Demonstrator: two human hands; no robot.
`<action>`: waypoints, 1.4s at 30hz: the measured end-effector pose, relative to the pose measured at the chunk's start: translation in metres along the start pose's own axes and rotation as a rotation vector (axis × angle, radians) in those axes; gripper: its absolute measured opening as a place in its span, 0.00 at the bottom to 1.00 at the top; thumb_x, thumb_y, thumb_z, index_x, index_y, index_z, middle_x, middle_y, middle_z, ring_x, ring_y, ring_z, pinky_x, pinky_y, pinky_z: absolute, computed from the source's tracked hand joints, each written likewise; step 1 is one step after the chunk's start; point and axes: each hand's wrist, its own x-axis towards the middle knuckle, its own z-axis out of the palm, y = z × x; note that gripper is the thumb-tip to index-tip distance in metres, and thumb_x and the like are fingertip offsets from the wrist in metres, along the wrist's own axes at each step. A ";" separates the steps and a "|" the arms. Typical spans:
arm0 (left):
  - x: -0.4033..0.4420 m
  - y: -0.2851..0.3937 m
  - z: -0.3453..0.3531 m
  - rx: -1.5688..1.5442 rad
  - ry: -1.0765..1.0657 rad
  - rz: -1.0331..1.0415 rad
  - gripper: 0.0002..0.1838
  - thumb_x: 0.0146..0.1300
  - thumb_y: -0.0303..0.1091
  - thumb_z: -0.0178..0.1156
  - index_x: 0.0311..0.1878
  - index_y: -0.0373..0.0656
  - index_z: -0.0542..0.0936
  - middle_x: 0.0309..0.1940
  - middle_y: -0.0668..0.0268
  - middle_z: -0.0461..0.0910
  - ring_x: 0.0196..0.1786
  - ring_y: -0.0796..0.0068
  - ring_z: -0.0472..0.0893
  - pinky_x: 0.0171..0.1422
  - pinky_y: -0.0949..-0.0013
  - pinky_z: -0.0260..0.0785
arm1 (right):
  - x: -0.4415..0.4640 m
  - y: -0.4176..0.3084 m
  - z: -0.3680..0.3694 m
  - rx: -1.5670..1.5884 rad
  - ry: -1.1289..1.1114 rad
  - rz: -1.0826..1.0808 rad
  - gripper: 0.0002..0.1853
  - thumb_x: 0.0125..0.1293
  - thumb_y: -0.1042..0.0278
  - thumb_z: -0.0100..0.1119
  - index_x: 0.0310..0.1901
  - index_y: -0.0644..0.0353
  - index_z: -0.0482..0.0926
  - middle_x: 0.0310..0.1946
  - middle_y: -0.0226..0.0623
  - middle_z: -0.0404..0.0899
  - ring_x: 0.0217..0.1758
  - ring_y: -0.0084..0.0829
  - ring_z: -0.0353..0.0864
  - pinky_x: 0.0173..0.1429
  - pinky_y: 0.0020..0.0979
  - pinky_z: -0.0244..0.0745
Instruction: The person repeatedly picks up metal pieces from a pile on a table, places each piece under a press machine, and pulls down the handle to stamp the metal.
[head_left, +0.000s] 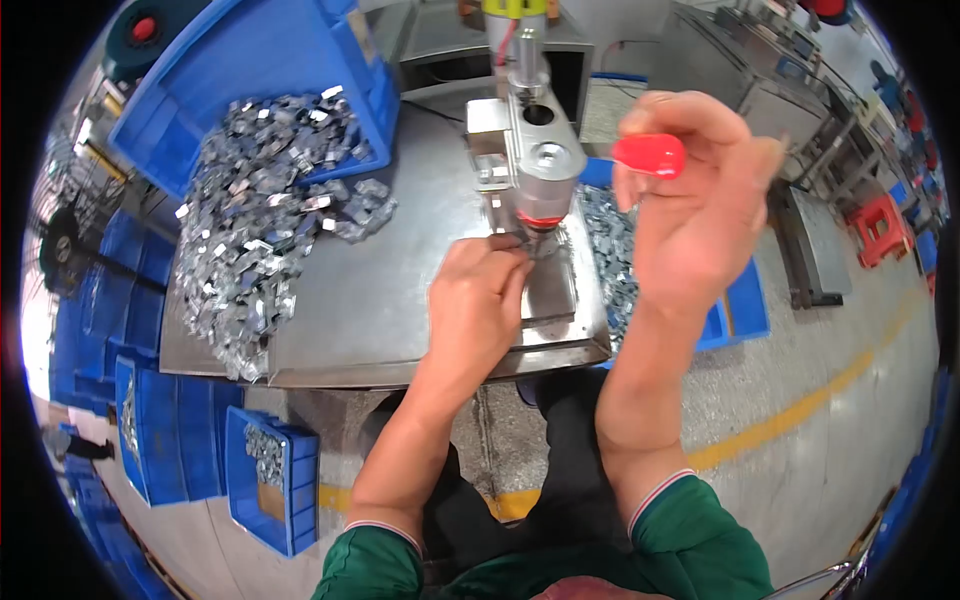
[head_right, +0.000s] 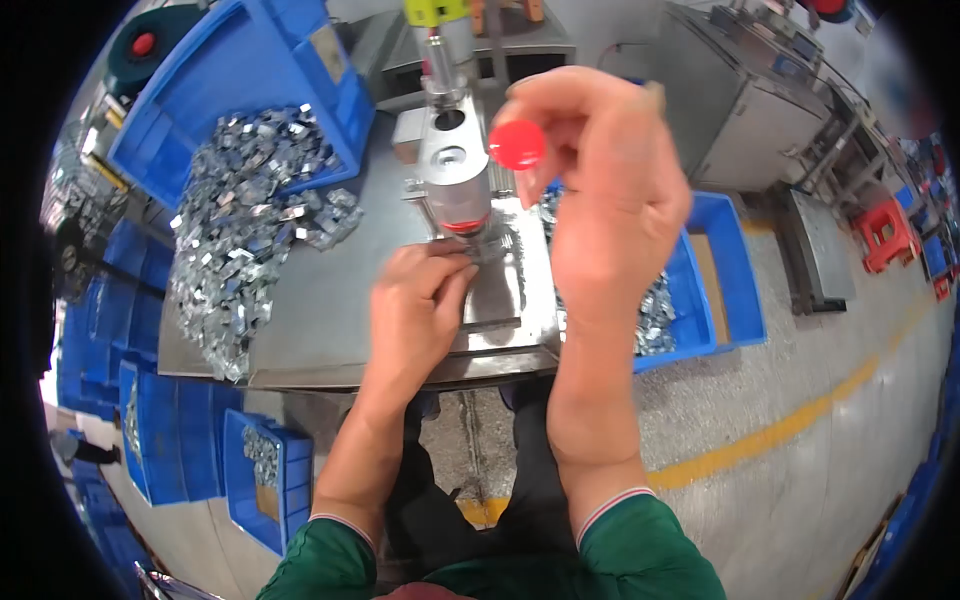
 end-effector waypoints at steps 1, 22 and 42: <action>0.000 -0.002 0.000 -0.031 -0.016 0.006 0.05 0.59 0.23 0.71 0.39 0.37 0.89 0.43 0.55 0.89 0.48 0.53 0.86 0.53 0.58 0.78 | 0.001 0.002 -0.003 -0.039 0.008 0.033 0.35 0.84 0.40 0.39 0.57 0.73 0.77 0.45 0.48 0.84 0.32 0.26 0.77 0.34 0.26 0.71; -0.041 -0.106 -0.131 0.743 0.180 -0.561 0.09 0.59 0.35 0.73 0.38 0.40 0.89 0.43 0.59 0.85 0.53 0.52 0.82 0.58 0.53 0.74 | 0.005 0.004 -0.010 -0.079 0.039 0.120 0.34 0.85 0.45 0.37 0.67 0.74 0.73 0.56 0.47 0.82 0.44 0.28 0.75 0.39 0.29 0.67; -0.007 0.006 -0.020 -0.018 -0.071 -0.088 0.10 0.57 0.24 0.75 0.42 0.37 0.88 0.45 0.58 0.85 0.46 0.58 0.85 0.49 0.61 0.77 | 0.003 0.005 -0.004 -0.164 -0.062 0.008 0.37 0.84 0.41 0.41 0.65 0.77 0.73 0.50 0.48 0.82 0.44 0.30 0.77 0.44 0.32 0.74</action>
